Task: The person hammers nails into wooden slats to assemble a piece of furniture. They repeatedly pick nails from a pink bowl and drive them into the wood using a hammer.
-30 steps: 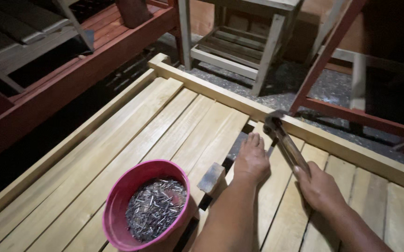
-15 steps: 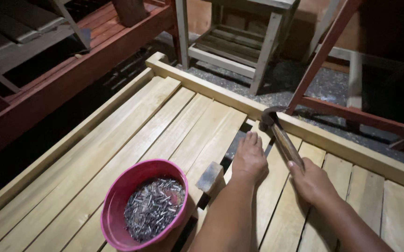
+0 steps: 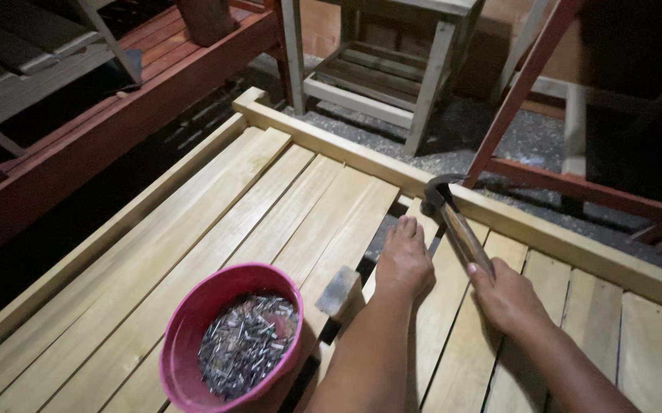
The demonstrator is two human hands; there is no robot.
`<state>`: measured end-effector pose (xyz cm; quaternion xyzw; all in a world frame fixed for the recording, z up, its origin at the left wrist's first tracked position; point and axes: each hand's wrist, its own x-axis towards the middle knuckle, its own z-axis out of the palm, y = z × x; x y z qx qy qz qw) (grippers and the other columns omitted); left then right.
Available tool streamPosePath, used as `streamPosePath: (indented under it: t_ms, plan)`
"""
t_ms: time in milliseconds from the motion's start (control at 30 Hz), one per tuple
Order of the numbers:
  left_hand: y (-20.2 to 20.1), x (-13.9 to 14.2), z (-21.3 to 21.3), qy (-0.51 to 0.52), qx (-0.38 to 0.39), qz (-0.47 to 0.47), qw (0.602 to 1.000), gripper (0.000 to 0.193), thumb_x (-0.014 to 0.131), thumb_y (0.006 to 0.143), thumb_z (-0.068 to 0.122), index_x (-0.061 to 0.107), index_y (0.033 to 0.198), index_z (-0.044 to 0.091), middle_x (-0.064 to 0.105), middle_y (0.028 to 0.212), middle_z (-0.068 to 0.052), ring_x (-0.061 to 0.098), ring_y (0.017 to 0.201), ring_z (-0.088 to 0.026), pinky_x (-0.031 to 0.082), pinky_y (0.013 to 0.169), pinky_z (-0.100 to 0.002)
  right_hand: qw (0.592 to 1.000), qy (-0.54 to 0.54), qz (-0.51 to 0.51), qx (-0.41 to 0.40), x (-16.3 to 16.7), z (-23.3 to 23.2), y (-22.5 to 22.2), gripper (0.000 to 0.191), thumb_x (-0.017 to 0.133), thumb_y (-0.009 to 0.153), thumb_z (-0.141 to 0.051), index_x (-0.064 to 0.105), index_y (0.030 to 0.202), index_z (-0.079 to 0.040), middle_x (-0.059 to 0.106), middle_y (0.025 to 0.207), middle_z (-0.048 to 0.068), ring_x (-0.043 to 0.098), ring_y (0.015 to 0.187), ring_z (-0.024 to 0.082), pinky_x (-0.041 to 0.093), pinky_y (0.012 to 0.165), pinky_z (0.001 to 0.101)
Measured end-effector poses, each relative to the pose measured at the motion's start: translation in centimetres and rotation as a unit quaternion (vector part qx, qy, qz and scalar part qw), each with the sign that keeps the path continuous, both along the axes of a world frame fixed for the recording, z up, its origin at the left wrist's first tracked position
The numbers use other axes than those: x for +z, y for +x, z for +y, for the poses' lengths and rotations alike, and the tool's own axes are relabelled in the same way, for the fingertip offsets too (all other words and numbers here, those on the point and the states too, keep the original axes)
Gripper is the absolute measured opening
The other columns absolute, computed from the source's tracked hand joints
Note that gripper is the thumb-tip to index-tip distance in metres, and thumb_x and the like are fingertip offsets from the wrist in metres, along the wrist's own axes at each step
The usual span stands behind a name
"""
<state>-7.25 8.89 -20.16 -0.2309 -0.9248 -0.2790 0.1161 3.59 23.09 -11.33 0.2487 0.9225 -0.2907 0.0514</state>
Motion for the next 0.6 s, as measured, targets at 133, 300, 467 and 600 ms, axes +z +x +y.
streamPosePath:
  t_ms: [133,300,467,600]
  plan:
    - [0.2,0.3,0.1,-0.019,-0.002,-0.010,1.000,0.055,0.046,0.096,0.020,0.048,0.144,-0.006,0.041,0.158,-0.018,0.031,0.151,-0.031,0.021,0.124,-0.044,1.000,-0.022,0.004,-0.017,0.3,0.5,0.1,0.053,0.046,0.102,-0.052,0.067,0.119,-0.006,0.076,0.096,0.023,0.075,0.090,0.038,0.056,0.086,0.0478]
    - [0.1,0.3,0.0,-0.047,-0.009,-0.020,0.999,0.056,0.046,0.097,0.022,0.046,0.146,-0.006,0.039,0.160,-0.018,0.029,0.152,-0.030,0.019,0.124,-0.044,0.995,-0.022,0.094,-0.026,0.3,-0.6,0.6,0.050,0.045,0.101,-0.050,0.062,0.125,-0.009,0.074,0.098,0.023,0.073,0.093,0.039,0.054,0.086,0.0488]
    - [-0.1,-1.0,0.3,-0.039,-0.012,-0.013,0.999,0.057,0.046,0.096,0.019,0.046,0.146,-0.006,0.038,0.160,-0.019,0.028,0.152,-0.032,0.018,0.124,-0.047,1.000,0.019,0.008,0.002,-1.8,-0.6,-0.3,0.050,0.049,0.101,-0.049,0.065,0.118,-0.004,0.074,0.102,0.026,0.072,0.097,0.042,0.054,0.091,0.0499]
    - [-0.5,-1.4,1.1,-0.059,0.014,-0.010,0.998,0.066,0.053,0.086,0.020,0.047,0.146,-0.006,0.038,0.159,-0.020,0.029,0.151,-0.033,0.020,0.122,-0.047,0.999,-0.011,0.048,-0.019,-3.8,-0.4,-1.7,0.053,0.049,0.101,-0.050,0.064,0.116,-0.001,0.075,0.100,0.026,0.073,0.096,0.043,0.054,0.089,0.0514]
